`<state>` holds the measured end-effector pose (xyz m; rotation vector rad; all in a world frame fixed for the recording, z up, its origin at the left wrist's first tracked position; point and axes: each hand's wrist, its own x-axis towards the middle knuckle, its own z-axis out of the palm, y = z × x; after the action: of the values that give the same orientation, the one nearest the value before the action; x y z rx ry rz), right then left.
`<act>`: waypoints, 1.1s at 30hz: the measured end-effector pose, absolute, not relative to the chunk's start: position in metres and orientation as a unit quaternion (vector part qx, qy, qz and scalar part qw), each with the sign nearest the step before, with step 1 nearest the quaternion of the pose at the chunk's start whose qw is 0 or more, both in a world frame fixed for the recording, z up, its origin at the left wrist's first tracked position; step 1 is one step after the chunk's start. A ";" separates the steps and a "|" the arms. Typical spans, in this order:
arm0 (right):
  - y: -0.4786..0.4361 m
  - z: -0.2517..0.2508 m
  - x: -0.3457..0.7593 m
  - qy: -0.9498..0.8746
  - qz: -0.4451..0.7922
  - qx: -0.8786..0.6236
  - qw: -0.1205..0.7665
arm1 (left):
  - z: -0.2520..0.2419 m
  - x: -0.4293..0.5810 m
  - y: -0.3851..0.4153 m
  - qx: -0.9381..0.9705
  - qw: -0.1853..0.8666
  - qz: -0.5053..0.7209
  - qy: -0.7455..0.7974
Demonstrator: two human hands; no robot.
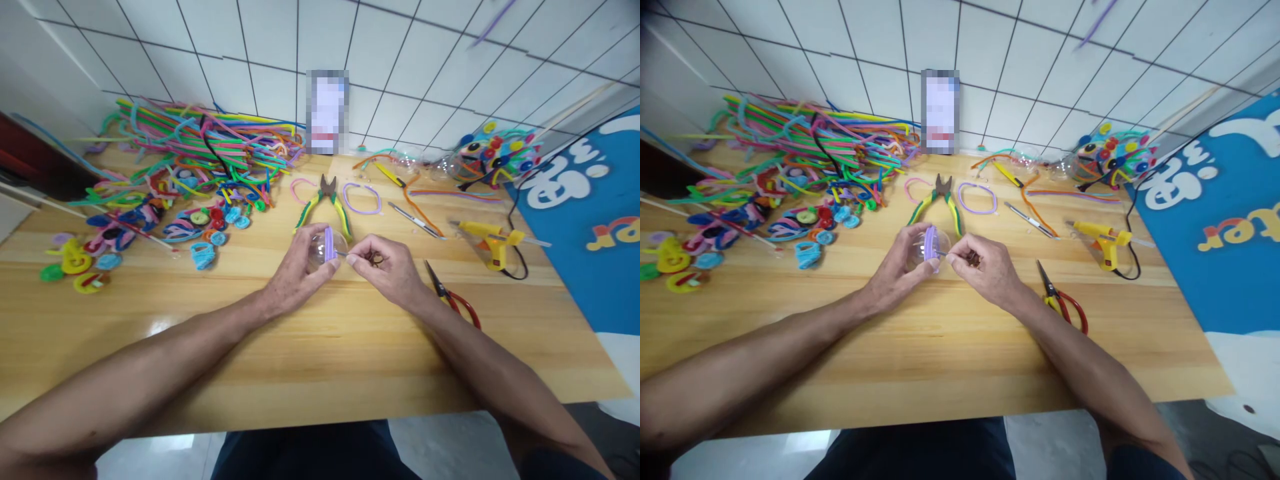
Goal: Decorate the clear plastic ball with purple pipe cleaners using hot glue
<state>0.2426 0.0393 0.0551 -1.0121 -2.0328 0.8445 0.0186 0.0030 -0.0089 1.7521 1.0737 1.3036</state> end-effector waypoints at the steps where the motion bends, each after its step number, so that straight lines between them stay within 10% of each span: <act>1: 0.039 0.055 0.243 -0.786 0.326 -0.389 0.353 | -0.009 0.019 0.003 0.676 0.347 0.502 0.413; 33: 0.036 0.051 0.239 -0.777 0.327 -0.393 0.367 | -0.009 0.019 0.003 0.675 0.344 0.507 0.410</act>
<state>0.2388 0.0360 0.0508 -1.0099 -1.9953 0.8410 0.0194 0.0034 -0.0086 1.7544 1.0649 1.3178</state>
